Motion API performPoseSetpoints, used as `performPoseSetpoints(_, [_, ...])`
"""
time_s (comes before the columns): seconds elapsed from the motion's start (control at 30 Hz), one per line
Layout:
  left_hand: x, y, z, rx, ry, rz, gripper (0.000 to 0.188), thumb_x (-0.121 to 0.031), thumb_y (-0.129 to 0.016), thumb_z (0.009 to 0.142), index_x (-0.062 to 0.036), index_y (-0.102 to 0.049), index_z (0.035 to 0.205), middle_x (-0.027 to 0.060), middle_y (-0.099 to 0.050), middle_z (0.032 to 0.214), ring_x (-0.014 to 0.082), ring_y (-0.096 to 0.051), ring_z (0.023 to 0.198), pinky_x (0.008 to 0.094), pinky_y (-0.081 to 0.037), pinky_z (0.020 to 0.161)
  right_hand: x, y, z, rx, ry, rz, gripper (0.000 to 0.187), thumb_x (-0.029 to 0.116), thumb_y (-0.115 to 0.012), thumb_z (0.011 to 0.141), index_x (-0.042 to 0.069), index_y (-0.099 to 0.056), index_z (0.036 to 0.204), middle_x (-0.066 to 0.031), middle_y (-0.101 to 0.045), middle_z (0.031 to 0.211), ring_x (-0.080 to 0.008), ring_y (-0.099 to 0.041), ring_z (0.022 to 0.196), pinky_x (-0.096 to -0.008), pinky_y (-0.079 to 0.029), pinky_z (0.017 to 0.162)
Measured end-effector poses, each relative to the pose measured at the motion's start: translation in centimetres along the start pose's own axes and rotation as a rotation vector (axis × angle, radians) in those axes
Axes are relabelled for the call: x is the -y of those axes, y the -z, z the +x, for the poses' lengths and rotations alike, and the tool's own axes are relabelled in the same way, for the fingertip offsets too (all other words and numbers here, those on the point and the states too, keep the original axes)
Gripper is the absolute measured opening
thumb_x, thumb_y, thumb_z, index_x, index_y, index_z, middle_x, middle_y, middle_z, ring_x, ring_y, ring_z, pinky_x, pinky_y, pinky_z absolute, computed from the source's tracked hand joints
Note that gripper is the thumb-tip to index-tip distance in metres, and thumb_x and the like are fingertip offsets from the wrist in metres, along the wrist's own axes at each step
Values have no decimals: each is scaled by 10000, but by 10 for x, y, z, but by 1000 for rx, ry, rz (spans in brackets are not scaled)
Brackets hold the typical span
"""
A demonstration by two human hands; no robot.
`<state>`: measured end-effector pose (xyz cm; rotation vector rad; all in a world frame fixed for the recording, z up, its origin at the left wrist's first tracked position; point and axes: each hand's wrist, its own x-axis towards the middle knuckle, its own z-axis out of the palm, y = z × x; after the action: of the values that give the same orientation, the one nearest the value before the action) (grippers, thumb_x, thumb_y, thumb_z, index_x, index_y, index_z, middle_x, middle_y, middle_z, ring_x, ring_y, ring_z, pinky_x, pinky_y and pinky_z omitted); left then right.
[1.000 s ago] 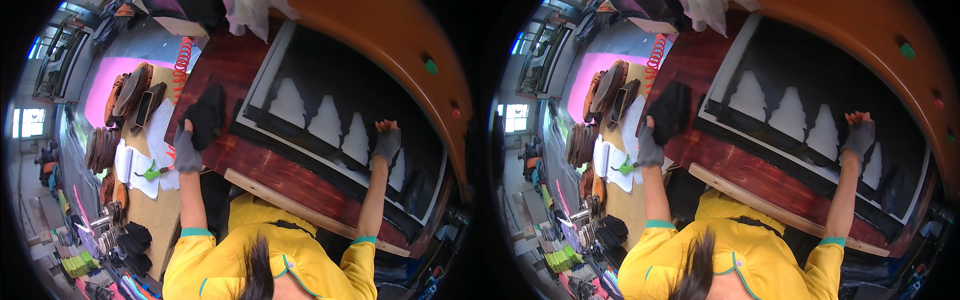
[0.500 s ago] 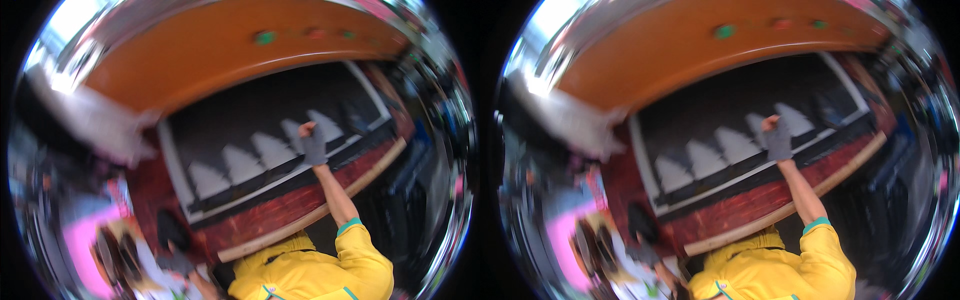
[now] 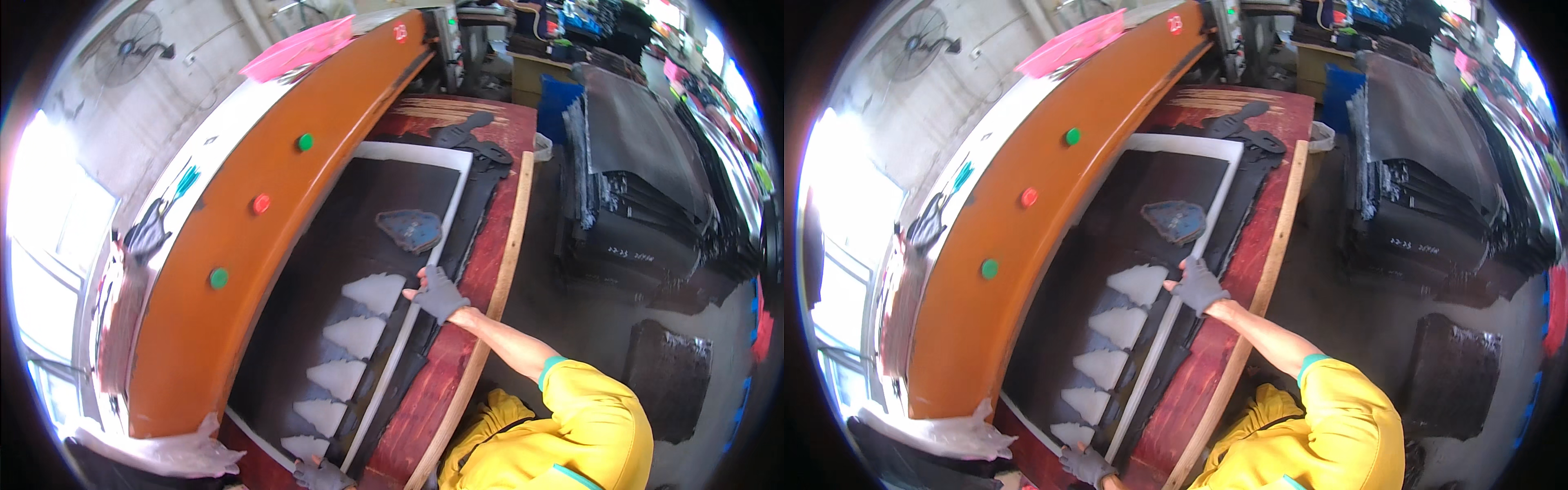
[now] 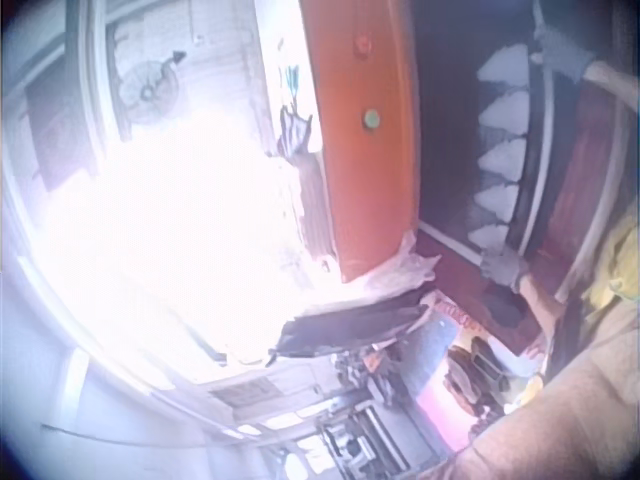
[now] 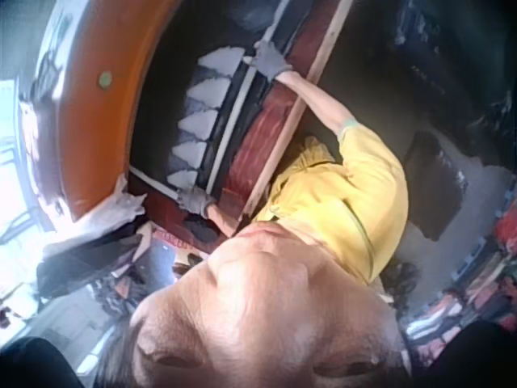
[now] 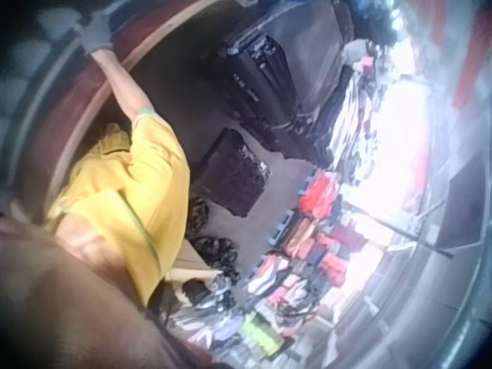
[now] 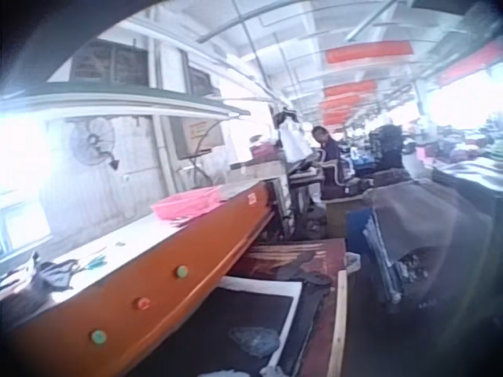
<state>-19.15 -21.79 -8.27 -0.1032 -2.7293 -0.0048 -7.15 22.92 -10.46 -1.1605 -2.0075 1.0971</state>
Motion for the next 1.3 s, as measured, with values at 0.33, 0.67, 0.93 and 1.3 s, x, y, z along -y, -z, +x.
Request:
performPoseSetpoints(0.33, [55,-36,41,364,313,-208,440,-278,-554,948,85,-506,1192,284,-580,1219,339,-572,1126,426,-460,936,12,7,21,392,-220,525,349,309,-639,911,-7,-544,1026,-144,-642,753,-194,-613,500,-368,-479,484])
performPoseSetpoints(0.67, [129,-133,64,287,-9,106,654,-425,-560,955,33,-409,1397,184,-570,1326,351,-557,1176,460,-349,1055,14,44,-34,586,-307,816,213,231,-579,970,50,-470,944,-50,-537,641,-124,-532,496,-324,-409,455])
performPoseSetpoints(0.93, [77,-91,64,268,79,-6,629,-442,-587,937,40,-488,1328,210,-604,1260,367,-581,1130,451,-392,1012,-12,95,-15,-45,456,-200,640,523,-657,839,-58,-554,1085,-182,-556,1084,-329,-577,943,-433,-474,837])
performPoseSetpoints(1.3, [98,-51,22,222,155,-254,607,-464,-625,912,50,-597,1234,246,-651,1170,390,-614,1067,439,-450,953,68,64,119,30,334,-927,971,664,-660,713,-43,-471,1351,-203,-529,1284,-286,-515,1086,-473,-369,911])
